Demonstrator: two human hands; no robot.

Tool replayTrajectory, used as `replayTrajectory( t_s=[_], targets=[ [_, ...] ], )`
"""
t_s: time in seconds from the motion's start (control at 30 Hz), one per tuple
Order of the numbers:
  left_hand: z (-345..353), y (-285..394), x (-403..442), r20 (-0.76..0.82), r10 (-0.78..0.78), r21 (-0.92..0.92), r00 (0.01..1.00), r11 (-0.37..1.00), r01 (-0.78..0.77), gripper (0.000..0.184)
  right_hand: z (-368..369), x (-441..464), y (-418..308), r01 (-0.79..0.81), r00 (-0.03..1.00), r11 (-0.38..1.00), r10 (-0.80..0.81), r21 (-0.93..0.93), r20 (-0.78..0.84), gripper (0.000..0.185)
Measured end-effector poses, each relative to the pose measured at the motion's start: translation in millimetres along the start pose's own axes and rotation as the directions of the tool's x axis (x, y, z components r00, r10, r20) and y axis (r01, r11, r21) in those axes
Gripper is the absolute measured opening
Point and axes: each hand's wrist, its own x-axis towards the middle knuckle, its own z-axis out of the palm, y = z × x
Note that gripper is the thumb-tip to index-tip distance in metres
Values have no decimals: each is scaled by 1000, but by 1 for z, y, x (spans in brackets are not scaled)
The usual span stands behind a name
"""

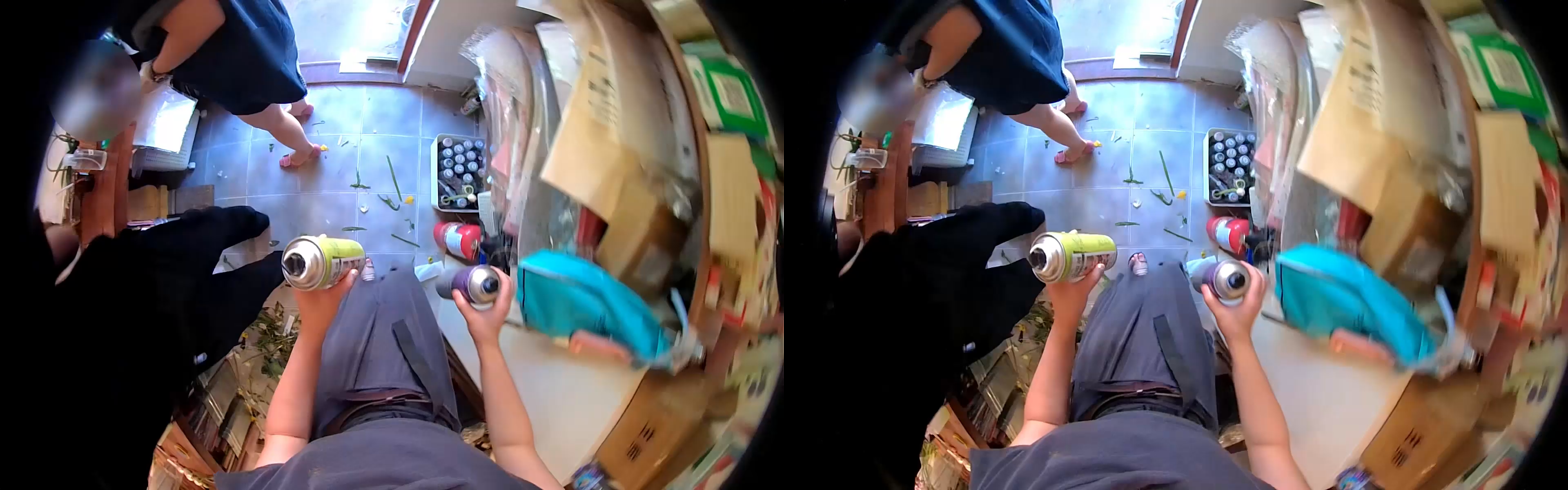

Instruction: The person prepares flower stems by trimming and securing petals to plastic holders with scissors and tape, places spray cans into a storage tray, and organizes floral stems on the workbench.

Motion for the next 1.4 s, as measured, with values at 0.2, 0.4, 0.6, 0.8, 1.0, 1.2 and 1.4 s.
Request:
replayTrajectory(
  t_s=[0.2,0.4,0.6,0.8,1.0,1.2,1.4],
  targets=[
    [72,-70,105,-7,-240,142,971,961,238,64,216,165,117,-225,960,972,234,73,-151,67],
    [187,-188,200,-136,-369,19,920,927,375,69,397,309,233,-154,982,962,174,-226,70,70],
    [320,-277,277,6,-312,172,950,936,307,64,463,430,369,-442,877,888,398,-127,-271,69],
    [419,-320,309,125,-274,36,954,962,271,67,415,542,482,-515,628,857,348,-36,-696,78],
    [452,-327,303,232,-186,17,955,982,187,71,395,547,518,-636,487,771,358,-43,-797,76],
    [455,-330,310,262,-195,23,945,980,196,68,418,457,416,-333,836,809,491,485,-245,28],
    [451,-335,322,253,-302,108,919,953,283,59,407,389,315,-618,556,719,113,319,823,83]
  ],
)
